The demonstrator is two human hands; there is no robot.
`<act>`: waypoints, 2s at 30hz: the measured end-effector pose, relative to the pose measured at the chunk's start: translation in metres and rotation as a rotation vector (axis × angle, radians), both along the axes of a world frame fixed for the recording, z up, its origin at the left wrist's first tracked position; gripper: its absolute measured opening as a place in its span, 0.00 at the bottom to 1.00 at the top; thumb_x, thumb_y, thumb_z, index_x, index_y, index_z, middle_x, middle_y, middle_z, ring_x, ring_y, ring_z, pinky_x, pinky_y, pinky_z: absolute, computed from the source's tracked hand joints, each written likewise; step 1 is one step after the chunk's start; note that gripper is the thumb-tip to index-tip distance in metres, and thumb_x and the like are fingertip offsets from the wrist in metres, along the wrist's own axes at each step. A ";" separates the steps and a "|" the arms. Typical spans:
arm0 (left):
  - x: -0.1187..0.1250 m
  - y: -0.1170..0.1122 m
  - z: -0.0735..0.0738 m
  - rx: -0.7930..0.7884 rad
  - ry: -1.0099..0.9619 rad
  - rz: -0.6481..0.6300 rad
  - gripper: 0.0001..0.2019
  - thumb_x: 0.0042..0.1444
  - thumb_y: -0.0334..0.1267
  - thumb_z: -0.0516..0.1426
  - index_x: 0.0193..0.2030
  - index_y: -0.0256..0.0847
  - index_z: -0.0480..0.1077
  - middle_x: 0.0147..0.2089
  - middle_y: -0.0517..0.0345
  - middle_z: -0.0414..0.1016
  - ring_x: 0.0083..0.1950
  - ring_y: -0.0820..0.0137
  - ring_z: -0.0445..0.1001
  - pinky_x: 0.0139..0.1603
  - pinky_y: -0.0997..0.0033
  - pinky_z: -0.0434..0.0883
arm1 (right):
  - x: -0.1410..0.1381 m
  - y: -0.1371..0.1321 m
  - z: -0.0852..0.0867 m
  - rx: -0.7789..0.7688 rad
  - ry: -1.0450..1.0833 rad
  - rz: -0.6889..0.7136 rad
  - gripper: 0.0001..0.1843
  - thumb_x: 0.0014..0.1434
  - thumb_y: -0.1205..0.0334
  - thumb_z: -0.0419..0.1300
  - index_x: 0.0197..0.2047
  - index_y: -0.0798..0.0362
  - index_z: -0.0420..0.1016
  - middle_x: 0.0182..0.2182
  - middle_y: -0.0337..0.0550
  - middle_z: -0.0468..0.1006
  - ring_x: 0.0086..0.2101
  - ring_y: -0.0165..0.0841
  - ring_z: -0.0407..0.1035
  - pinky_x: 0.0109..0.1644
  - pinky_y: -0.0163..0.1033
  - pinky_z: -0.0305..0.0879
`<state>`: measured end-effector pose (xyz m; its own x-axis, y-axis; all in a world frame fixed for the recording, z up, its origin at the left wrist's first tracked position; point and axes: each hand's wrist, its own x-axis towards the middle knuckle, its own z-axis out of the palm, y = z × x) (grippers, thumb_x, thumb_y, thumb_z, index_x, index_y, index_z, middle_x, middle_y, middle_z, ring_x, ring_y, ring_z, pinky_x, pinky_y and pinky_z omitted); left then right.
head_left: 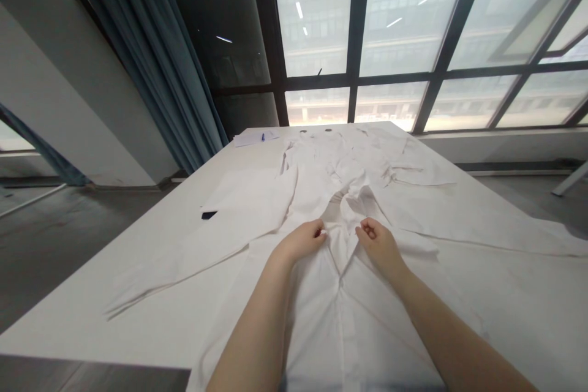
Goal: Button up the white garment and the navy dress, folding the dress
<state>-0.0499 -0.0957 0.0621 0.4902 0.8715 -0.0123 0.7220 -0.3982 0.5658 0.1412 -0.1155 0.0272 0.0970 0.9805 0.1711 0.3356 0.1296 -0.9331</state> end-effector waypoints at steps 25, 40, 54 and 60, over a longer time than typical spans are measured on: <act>0.025 -0.058 -0.028 0.126 -0.008 0.226 0.05 0.50 0.35 0.50 0.33 0.37 0.62 0.32 0.55 0.65 0.33 0.70 0.64 0.35 0.71 0.62 | -0.028 -0.023 -0.003 -0.041 -0.450 0.203 0.09 0.50 0.62 0.50 0.24 0.54 0.68 0.21 0.41 0.72 0.24 0.30 0.64 0.28 0.32 0.54; 0.019 -0.049 -0.046 0.192 -0.314 0.113 0.08 0.51 0.32 0.48 0.31 0.37 0.69 0.31 0.55 0.70 0.34 0.71 0.66 0.38 0.72 0.63 | -0.020 -0.031 -0.023 -0.043 0.010 0.250 0.12 0.50 0.58 0.53 0.32 0.55 0.73 0.27 0.44 0.75 0.30 0.35 0.68 0.36 0.39 0.62; 0.026 -0.053 -0.042 0.035 -0.446 0.170 0.10 0.50 0.40 0.51 0.31 0.37 0.70 0.27 0.59 0.70 0.29 0.74 0.64 0.30 0.76 0.61 | -0.023 -0.040 -0.011 0.090 -0.060 0.177 0.09 0.52 0.58 0.48 0.30 0.53 0.66 0.24 0.38 0.70 0.27 0.31 0.64 0.32 0.34 0.59; 0.029 -0.054 -0.041 0.110 -0.411 0.173 0.09 0.50 0.40 0.51 0.30 0.37 0.70 0.26 0.59 0.68 0.28 0.74 0.63 0.29 0.76 0.60 | -0.025 -0.037 -0.014 0.043 0.093 0.213 0.10 0.52 0.56 0.50 0.30 0.53 0.64 0.24 0.38 0.68 0.27 0.30 0.64 0.31 0.34 0.60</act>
<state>-0.0212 -0.1496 0.0210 0.2821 0.9264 0.2495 0.5079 -0.3649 0.7803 0.1167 -0.1526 0.0128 -0.0937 0.9725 0.2132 0.2097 0.2286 -0.9507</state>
